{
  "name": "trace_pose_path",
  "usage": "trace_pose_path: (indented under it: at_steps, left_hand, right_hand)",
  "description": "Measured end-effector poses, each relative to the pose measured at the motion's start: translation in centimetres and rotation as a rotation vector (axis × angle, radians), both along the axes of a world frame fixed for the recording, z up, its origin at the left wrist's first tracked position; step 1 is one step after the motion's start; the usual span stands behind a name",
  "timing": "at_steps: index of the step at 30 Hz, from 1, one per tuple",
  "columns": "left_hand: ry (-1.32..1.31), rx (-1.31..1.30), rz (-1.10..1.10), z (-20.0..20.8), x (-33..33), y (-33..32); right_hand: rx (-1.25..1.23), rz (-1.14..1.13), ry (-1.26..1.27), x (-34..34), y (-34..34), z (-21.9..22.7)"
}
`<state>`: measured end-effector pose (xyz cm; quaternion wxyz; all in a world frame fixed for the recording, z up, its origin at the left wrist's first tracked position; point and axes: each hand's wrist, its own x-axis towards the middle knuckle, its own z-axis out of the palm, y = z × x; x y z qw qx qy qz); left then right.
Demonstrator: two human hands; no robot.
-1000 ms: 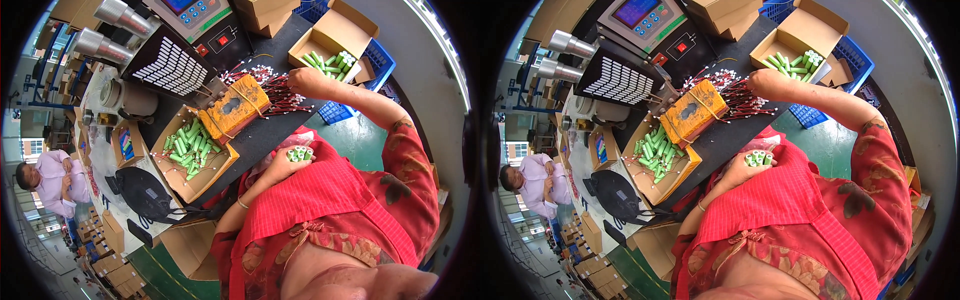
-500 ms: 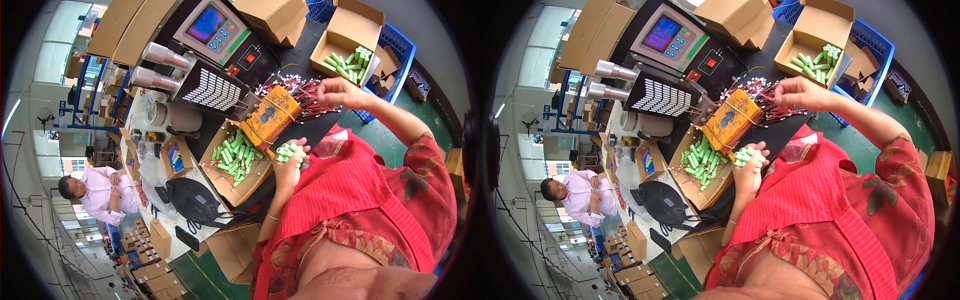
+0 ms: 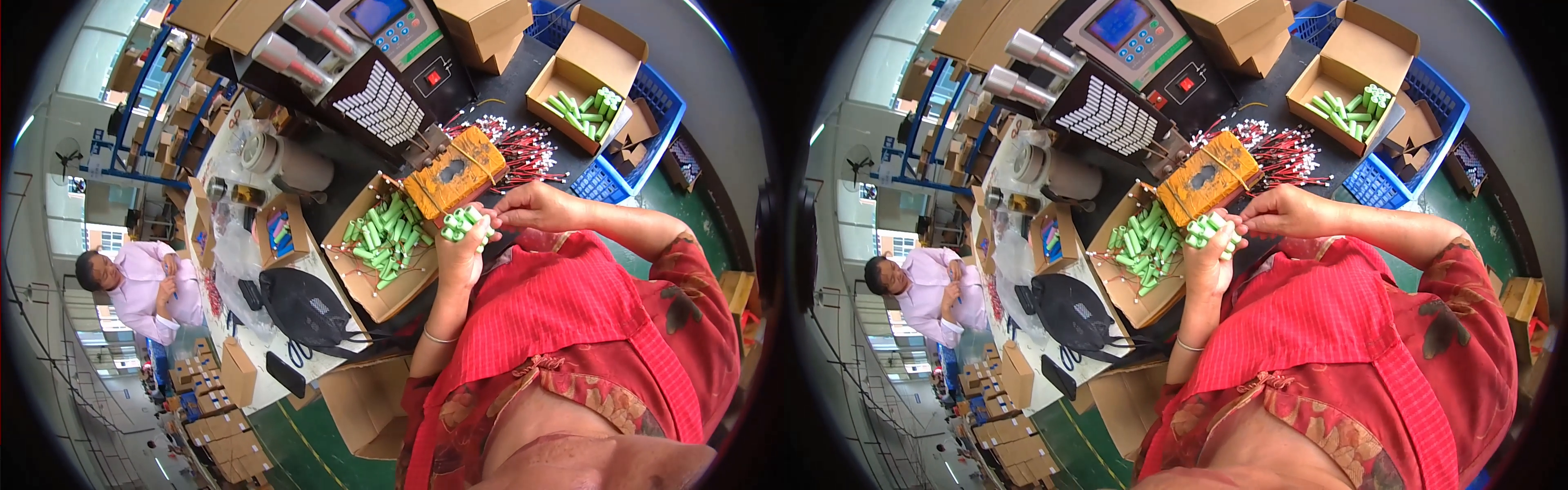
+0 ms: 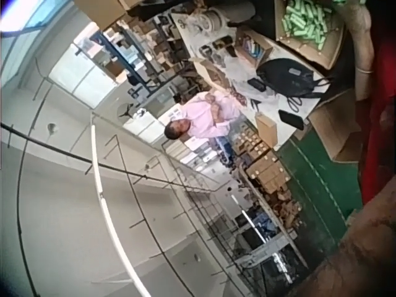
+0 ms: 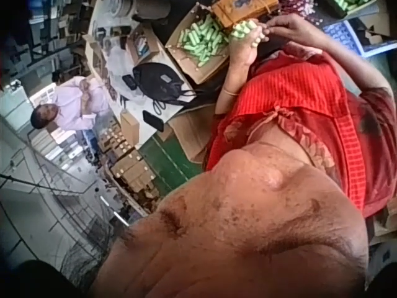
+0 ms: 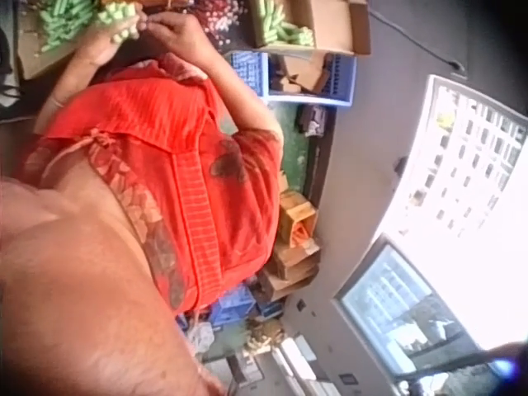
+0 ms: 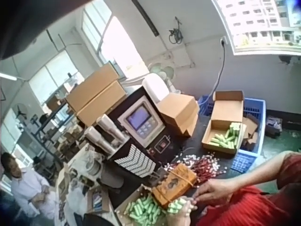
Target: The person takes battery cells and wire connectors, attaches the wires to the battery terminals using a welding machine, and places the assembled battery packs into a box.
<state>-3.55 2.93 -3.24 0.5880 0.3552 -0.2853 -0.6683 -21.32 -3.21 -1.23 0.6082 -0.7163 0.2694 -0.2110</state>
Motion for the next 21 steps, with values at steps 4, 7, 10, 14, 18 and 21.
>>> trace_pose_path:
  at_steps: [4,7,10,14,18,21]
  left_hand:
    - [-0.090,0.007,0.101,1.6,1.1,-1.7]
    - [-0.293,-0.042,0.216,2.0,2.2,-3.1]
    - [-0.748,-0.236,0.381,0.8,2.9,-4.7]
    - [-1.111,-0.358,0.509,0.6,2.7,-6.1]
    - [-1.200,-0.433,0.486,1.2,2.4,-6.5]
    - [-1.200,-0.482,0.502,1.5,2.1,-6.9]
  right_hand:
    - [-0.001,-0.208,-0.045,1.3,-2.0,0.2]
    - [0.047,-0.260,-0.079,2.1,-3.7,0.3]
    - [0.057,-0.257,-0.032,2.7,-4.9,0.9]
    - [0.081,-0.205,-0.049,3.6,-6.0,1.0]
    - [0.137,-0.163,0.025,4.0,-7.0,1.0]
    - [0.174,-0.132,0.028,4.2,-7.3,1.3]
